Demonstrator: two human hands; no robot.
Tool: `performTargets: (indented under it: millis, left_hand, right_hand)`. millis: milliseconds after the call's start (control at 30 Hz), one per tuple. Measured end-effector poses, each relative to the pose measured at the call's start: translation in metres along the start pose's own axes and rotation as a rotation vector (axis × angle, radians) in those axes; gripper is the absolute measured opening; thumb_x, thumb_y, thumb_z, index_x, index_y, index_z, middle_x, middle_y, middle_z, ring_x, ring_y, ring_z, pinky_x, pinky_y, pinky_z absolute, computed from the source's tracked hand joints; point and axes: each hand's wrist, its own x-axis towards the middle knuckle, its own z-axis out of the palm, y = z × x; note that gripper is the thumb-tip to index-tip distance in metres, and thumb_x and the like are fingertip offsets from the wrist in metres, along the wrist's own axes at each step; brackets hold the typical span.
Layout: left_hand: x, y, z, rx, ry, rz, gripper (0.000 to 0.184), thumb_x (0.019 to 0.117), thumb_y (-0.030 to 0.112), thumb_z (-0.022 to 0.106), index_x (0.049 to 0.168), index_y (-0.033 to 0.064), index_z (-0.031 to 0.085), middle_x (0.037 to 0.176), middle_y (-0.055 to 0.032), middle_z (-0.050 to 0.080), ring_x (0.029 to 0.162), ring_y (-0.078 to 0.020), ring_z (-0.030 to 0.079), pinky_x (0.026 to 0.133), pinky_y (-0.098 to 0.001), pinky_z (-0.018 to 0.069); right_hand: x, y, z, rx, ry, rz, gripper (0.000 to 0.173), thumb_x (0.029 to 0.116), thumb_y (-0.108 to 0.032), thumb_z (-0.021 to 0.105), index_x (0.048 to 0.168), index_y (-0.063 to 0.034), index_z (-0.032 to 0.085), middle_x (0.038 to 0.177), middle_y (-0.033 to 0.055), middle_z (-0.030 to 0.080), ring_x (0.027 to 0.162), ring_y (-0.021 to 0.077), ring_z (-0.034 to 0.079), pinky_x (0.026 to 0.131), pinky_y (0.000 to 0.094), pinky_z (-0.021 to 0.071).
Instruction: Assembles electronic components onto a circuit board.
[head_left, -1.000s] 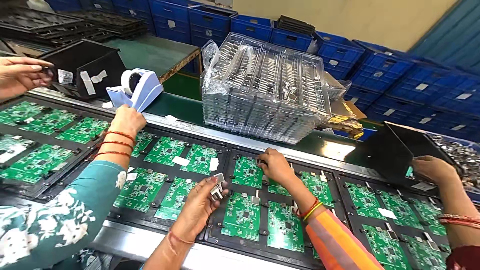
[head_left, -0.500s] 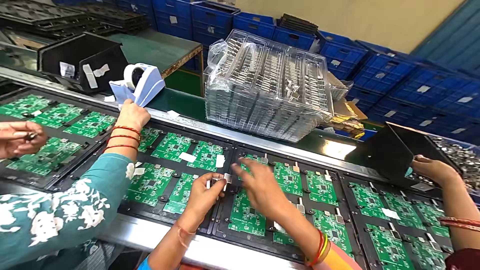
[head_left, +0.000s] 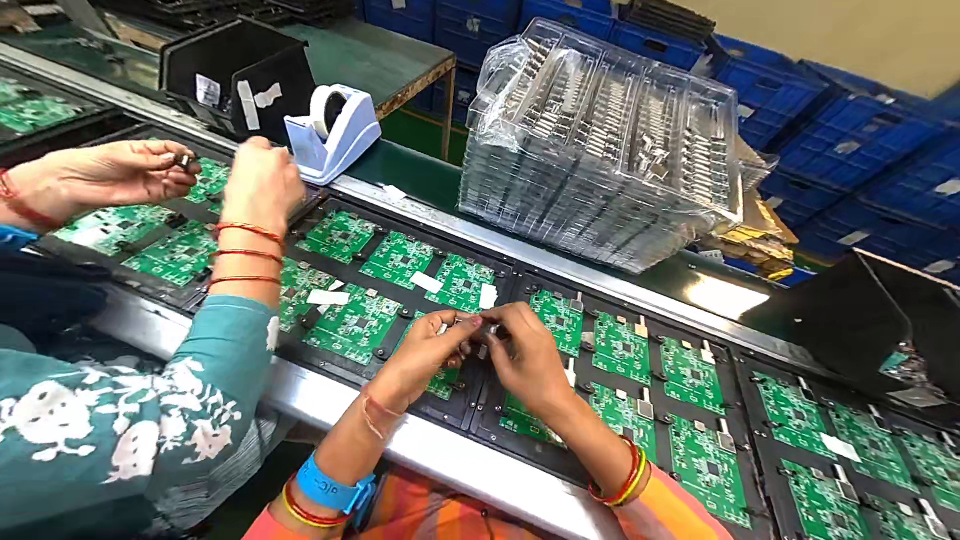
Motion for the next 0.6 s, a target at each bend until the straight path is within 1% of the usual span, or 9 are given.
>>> performTargets:
  millis: [67,133,200,267,333,400,433,500,600]
  left_hand:
    - [0.000,-0.002,-0.003,-0.016,0.036,0.031,0.019,0.1053,0.010,0.054,0.120,0.0027,0.065,0.086,-0.0035,0.064,0.063,-0.0062,0.055,0.054,-0.0185,0.0457]
    - [-0.003,-0.005,-0.007,0.120,0.053,0.082,0.015,0.1026,0.010,0.061,0.113,0.0025,0.067,0.082,-0.0028,0.063,0.059,-0.0058,0.054,0.052,-0.0184,0.0444]
    - [-0.006,-0.009,-0.009,0.297,0.053,0.118,0.014,0.0999,0.016,0.067,0.106,0.0042,0.069,0.076,-0.0034,0.063,0.057,-0.0079,0.052,0.052,-0.0222,0.0424]
    - [-0.007,-0.011,-0.010,0.379,0.090,0.141,0.015,0.0989,0.019,0.069,0.101,0.0048,0.070,0.072,-0.0046,0.063,0.055,-0.0106,0.053,0.051,-0.0257,0.0431]
    - [-0.008,-0.011,-0.013,0.394,0.138,0.163,0.015,0.0988,0.019,0.068,0.099,0.0047,0.071,0.072,-0.0058,0.065,0.056,-0.0131,0.056,0.053,-0.0297,0.0465]
    - [-0.009,-0.010,-0.015,0.385,0.144,0.179,0.015,0.0992,0.019,0.067,0.097,0.0050,0.072,0.072,-0.0054,0.065,0.056,-0.0124,0.056,0.053,-0.0290,0.0466]
    - [-0.009,-0.009,-0.016,0.384,0.133,0.187,0.014,0.0990,0.019,0.067,0.097,0.0057,0.072,0.071,-0.0045,0.064,0.055,-0.0112,0.054,0.051,-0.0274,0.0452]
    - [-0.010,-0.009,-0.016,0.377,0.119,0.200,0.012,0.0984,0.019,0.068,0.101,0.0081,0.073,0.074,-0.0030,0.064,0.055,-0.0096,0.053,0.050,-0.0252,0.0432]
    - [-0.008,-0.009,-0.016,0.324,0.122,0.182,0.023,0.0970,0.013,0.068,0.119,0.0061,0.068,0.094,-0.0077,0.067,0.067,-0.0135,0.057,0.059,-0.0294,0.0472]
  right_hand:
    - [0.007,0.000,-0.003,0.114,0.007,0.140,0.015,0.0917,-0.003,0.070,0.106,-0.0002,0.073,0.100,0.0133,0.067,0.079,0.0176,0.067,0.070,0.0312,0.0591]
    - [0.015,-0.001,-0.004,0.215,-0.003,0.272,0.011,0.0913,-0.005,0.072,0.101,0.0003,0.073,0.097,0.0126,0.068,0.077,0.0151,0.067,0.070,0.0285,0.0580]
    - [0.019,-0.004,0.001,0.261,-0.013,0.326,0.007,0.0920,-0.005,0.072,0.097,-0.0002,0.073,0.094,0.0108,0.067,0.073,0.0121,0.066,0.067,0.0253,0.0582]
    - [0.019,-0.008,0.003,0.230,-0.044,0.248,0.009,0.0949,-0.004,0.067,0.099,0.0001,0.074,0.100,0.0122,0.067,0.078,0.0134,0.067,0.070,0.0265,0.0590]
    - [0.016,-0.013,0.001,0.139,-0.138,0.090,0.019,0.0955,-0.003,0.064,0.110,0.0011,0.075,0.115,0.0168,0.066,0.092,0.0205,0.068,0.079,0.0338,0.0593]
    - [0.013,-0.020,-0.002,0.047,-0.227,0.019,0.029,0.0921,-0.005,0.069,0.120,0.0025,0.071,0.127,0.0207,0.062,0.100,0.0265,0.068,0.083,0.0391,0.0603]
    - [0.012,-0.021,-0.001,0.011,-0.219,0.006,0.029,0.0905,-0.005,0.071,0.118,0.0029,0.071,0.128,0.0215,0.062,0.101,0.0282,0.069,0.084,0.0402,0.0604]
    - [0.011,-0.015,0.003,-0.051,-0.151,-0.015,0.023,0.0891,-0.004,0.072,0.111,0.0035,0.072,0.122,0.0216,0.064,0.095,0.0281,0.070,0.081,0.0395,0.0607]
    - [0.011,-0.005,0.004,-0.052,-0.118,0.028,0.023,0.0883,-0.004,0.073,0.110,0.0032,0.073,0.123,0.0235,0.063,0.093,0.0271,0.070,0.079,0.0382,0.0610]
